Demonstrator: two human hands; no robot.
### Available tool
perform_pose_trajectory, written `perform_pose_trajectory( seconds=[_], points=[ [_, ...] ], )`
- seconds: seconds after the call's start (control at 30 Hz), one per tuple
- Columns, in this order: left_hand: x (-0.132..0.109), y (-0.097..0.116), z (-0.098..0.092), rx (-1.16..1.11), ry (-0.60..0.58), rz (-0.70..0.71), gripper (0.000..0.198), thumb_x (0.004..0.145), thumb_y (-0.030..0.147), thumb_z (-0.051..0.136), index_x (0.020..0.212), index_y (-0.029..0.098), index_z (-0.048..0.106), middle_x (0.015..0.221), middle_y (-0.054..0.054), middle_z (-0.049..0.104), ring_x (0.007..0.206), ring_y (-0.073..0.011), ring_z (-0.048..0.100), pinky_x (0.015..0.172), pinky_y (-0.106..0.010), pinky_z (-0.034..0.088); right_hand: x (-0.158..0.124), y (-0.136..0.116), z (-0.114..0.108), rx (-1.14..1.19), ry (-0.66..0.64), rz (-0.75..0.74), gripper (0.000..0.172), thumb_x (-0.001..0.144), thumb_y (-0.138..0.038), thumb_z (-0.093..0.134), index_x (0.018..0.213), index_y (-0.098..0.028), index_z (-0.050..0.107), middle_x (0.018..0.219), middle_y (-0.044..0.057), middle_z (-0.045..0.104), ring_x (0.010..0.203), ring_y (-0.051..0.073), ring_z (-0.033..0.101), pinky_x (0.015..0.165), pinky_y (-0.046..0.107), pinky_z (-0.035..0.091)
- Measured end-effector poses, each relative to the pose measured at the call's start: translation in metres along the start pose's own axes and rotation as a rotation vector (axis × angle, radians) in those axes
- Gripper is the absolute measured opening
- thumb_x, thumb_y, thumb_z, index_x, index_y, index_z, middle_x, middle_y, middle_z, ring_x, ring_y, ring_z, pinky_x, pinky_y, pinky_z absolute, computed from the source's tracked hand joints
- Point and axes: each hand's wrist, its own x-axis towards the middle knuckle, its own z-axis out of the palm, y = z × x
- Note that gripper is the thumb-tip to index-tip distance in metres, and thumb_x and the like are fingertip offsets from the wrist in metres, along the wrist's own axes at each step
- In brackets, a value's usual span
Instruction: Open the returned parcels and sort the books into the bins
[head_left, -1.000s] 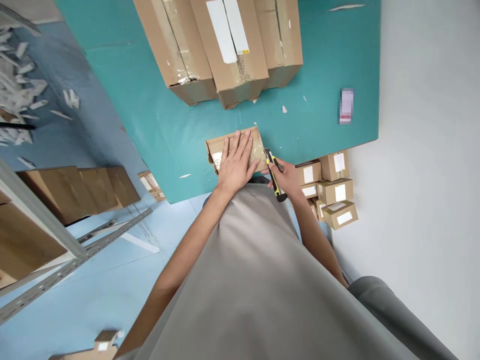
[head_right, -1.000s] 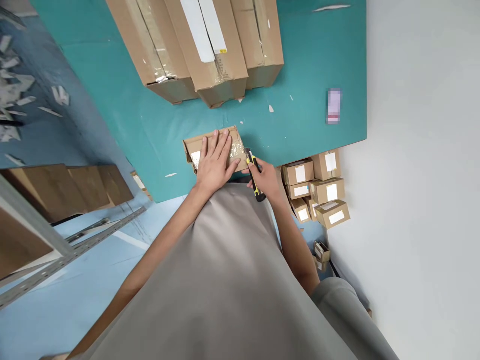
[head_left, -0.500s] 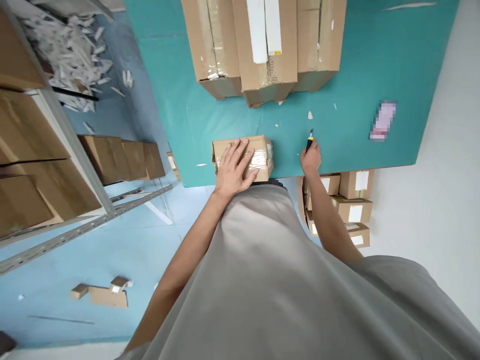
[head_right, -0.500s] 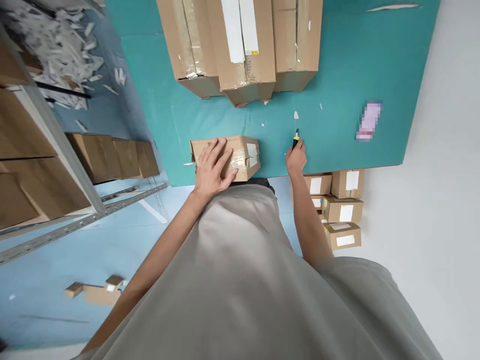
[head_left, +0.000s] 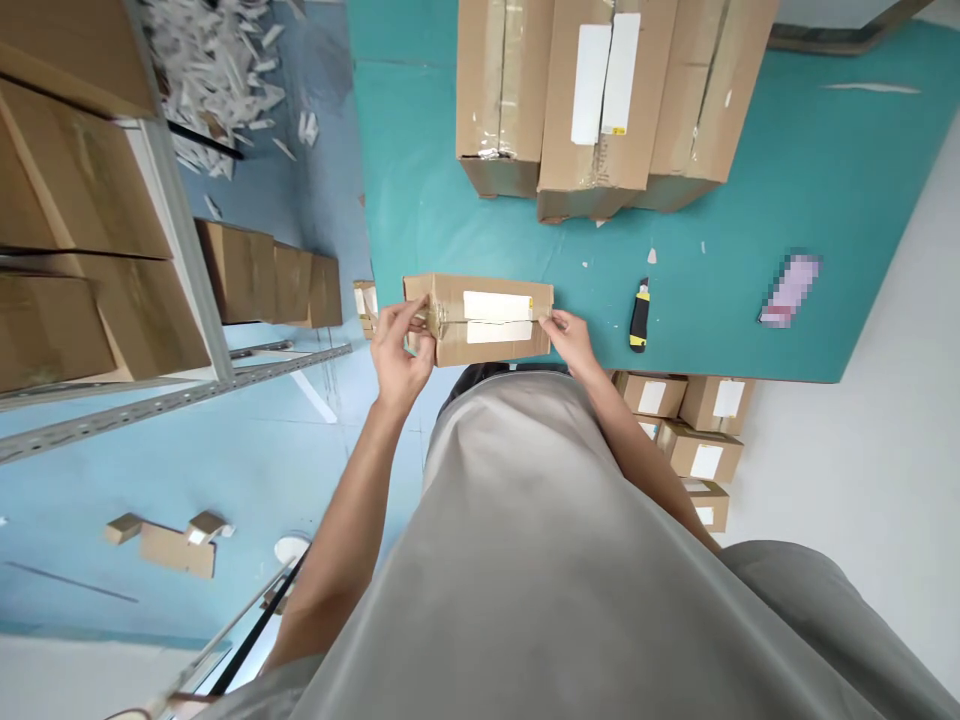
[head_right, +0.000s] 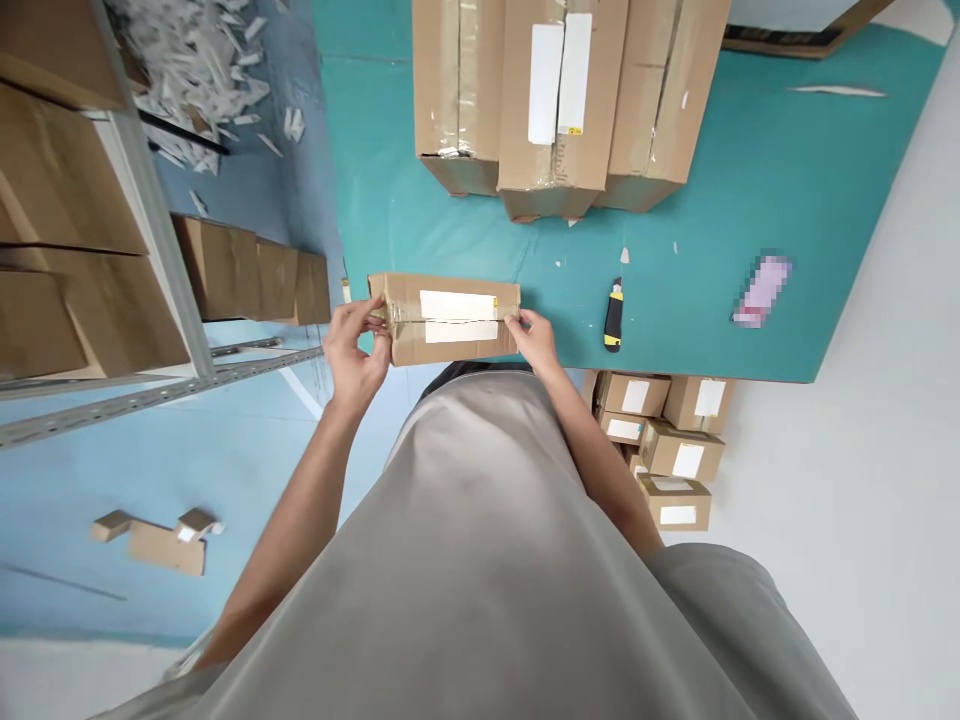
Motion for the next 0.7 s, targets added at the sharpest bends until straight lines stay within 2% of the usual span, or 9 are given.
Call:
perform_pose_trajectory(
  seconds=[0.1,0.23,0.3,0.37,0.47,0.53,0.6,0.7],
  points=[
    [0.006,-0.005,0.011,-0.138,-0.06,-0.052,0.056,0.107,0.042,0.052,0.158,0.024,0.066,0.15,-0.015,0.071,0.133,-0.0292,0.074,0.113,-0.047,0.065,-0.016,-0.015,-0.011,-0.12,0.116,-0.018,0.033,0.097,-0.032,0.071,0.123,-0.013,0.079,0.132,0.017,0.085,0.121,0.025,0.08,0.108,0.037,0.061],
    [0.026,-0.019,0.051,-0.299,-0.177,-0.136,0.073,0.093,0.038,0.064,0.162,0.016,0.057,0.158,-0.021,0.067,0.134,-0.0317,0.075,0.113,-0.049,0.066,-0.03,-0.033,-0.024,-0.261,0.253,-0.003,0.037,0.096,-0.03,0.068,0.129,-0.015,0.076,0.139,0.018,0.08,0.111,0.026,0.083,0.103,0.039,0.062],
    [0.036,-0.027,0.069,-0.366,-0.244,-0.182,0.077,0.089,0.034,0.066,0.163,0.015,0.053,0.156,-0.023,0.068,0.128,-0.0307,0.077,0.11,-0.049,0.067,-0.033,-0.039,-0.025,-0.305,0.312,0.005,0.034,0.096,-0.031,0.065,0.125,-0.016,0.076,0.138,0.016,0.08,0.107,0.026,0.082,0.105,0.04,0.061],
    [0.041,-0.033,0.079,-0.416,-0.299,-0.194,0.081,0.089,0.032,0.068,0.165,0.015,0.048,0.154,-0.024,0.07,0.124,-0.0296,0.079,0.107,-0.048,0.068,-0.033,-0.04,-0.025,-0.289,0.349,0.002,0.031,0.095,-0.032,0.064,0.119,-0.016,0.076,0.132,0.016,0.081,0.108,0.026,0.079,0.106,0.04,0.059],
    [0.041,-0.038,0.08,-0.475,-0.34,-0.163,0.086,0.093,0.033,0.069,0.171,0.018,0.038,0.158,-0.025,0.066,0.125,-0.0288,0.079,0.105,-0.045,0.067,-0.033,-0.036,-0.025,-0.168,0.315,0.007,0.036,0.095,-0.04,0.066,0.118,-0.015,0.076,0.124,0.015,0.082,0.11,0.025,0.075,0.099,0.037,0.06],
    [0.039,-0.038,0.078,-0.517,-0.346,-0.167,0.084,0.094,0.036,0.07,0.171,0.022,0.036,0.159,-0.022,0.065,0.126,-0.0275,0.079,0.105,-0.044,0.067,-0.033,-0.032,-0.026,-0.136,0.25,0.011,0.046,0.095,-0.047,0.067,0.129,-0.015,0.074,0.122,0.013,0.081,0.111,0.025,0.073,0.095,0.037,0.06],
    [0.037,-0.035,0.076,-0.566,-0.364,-0.178,0.075,0.095,0.038,0.07,0.164,0.024,0.044,0.157,-0.018,0.066,0.127,-0.0269,0.077,0.107,-0.044,0.066,-0.034,-0.029,-0.026,-0.22,0.218,0.007,0.054,0.096,-0.05,0.069,0.139,-0.018,0.071,0.119,0.011,0.078,0.111,0.026,0.071,0.096,0.039,0.06],
    [0.037,-0.027,0.076,-0.56,-0.363,-0.152,0.059,0.092,0.036,0.074,0.148,0.023,0.059,0.155,-0.014,0.066,0.139,-0.0293,0.068,0.122,-0.05,0.056,-0.033,-0.03,-0.025,-0.477,0.219,-0.028,0.051,0.094,-0.051,0.073,0.135,-0.02,0.072,0.114,0.01,0.073,0.113,0.029,0.067,0.102,0.045,0.058]
  ],
)
